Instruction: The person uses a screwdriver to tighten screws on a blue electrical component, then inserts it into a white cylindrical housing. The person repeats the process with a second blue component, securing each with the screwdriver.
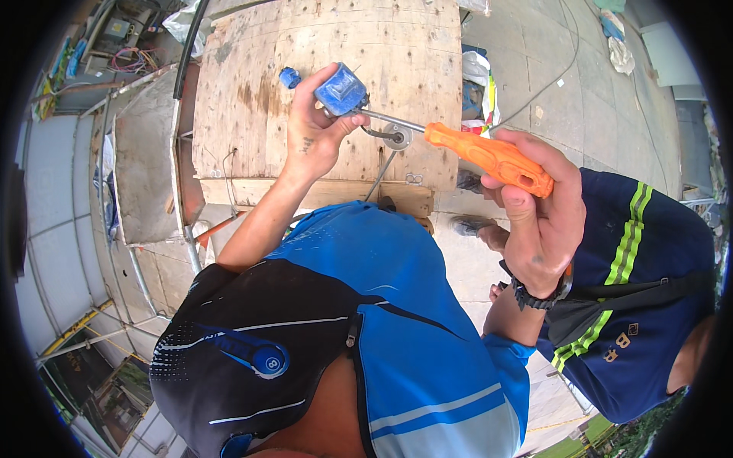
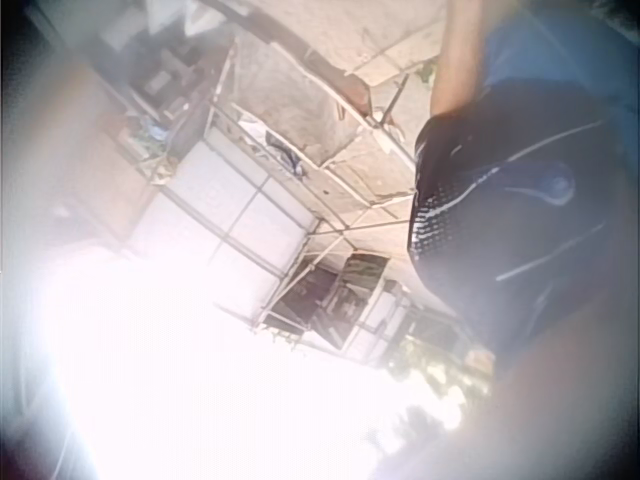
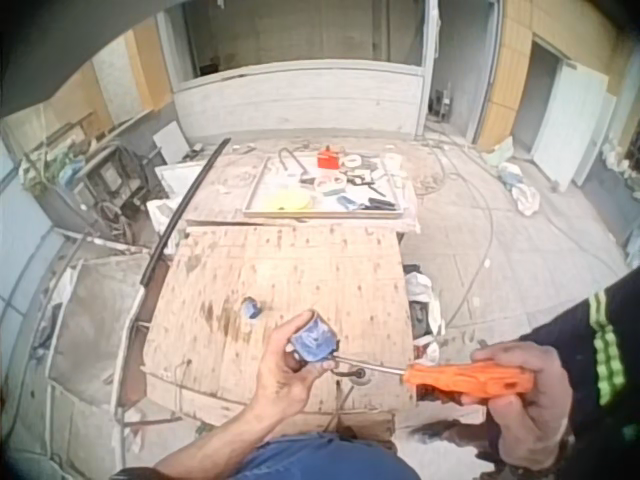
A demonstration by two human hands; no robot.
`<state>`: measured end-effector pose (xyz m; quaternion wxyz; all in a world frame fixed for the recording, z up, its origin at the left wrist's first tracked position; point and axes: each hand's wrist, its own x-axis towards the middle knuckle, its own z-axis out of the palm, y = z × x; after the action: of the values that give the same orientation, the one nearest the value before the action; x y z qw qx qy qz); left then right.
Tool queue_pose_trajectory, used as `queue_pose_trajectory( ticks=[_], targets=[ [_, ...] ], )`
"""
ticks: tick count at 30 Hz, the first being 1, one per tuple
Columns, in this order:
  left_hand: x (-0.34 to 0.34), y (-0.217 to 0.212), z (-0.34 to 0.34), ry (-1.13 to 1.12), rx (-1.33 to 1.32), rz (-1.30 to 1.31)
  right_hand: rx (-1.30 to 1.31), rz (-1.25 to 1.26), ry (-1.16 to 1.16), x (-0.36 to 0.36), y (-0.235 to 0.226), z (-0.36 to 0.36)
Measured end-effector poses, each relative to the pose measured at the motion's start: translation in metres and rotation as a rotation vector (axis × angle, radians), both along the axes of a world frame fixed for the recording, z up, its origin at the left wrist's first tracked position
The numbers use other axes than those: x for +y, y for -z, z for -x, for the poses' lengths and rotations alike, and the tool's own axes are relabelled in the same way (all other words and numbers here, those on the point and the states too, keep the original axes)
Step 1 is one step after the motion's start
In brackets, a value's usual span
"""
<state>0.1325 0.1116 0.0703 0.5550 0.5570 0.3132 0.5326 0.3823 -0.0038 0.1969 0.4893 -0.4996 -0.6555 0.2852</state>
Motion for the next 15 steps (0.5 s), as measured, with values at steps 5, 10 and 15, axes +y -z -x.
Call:
queue_pose_trajectory(
  ticks=[5,10,15],
  targets=[
    [0.001,-0.002,0.0,-0.004,0.046,-0.027,-0.274,-0.155,0.044,0.005,-0.007,0.005],
    [0.004,0.003,-0.001,0.008,0.111,0.052,-0.711,-0.271,0.082,0.01,-0.022,0.022],
    [0.008,0.005,-0.001,0.015,0.145,0.1,-0.745,-0.177,0.175,0.013,-0.022,0.026]
  ],
)
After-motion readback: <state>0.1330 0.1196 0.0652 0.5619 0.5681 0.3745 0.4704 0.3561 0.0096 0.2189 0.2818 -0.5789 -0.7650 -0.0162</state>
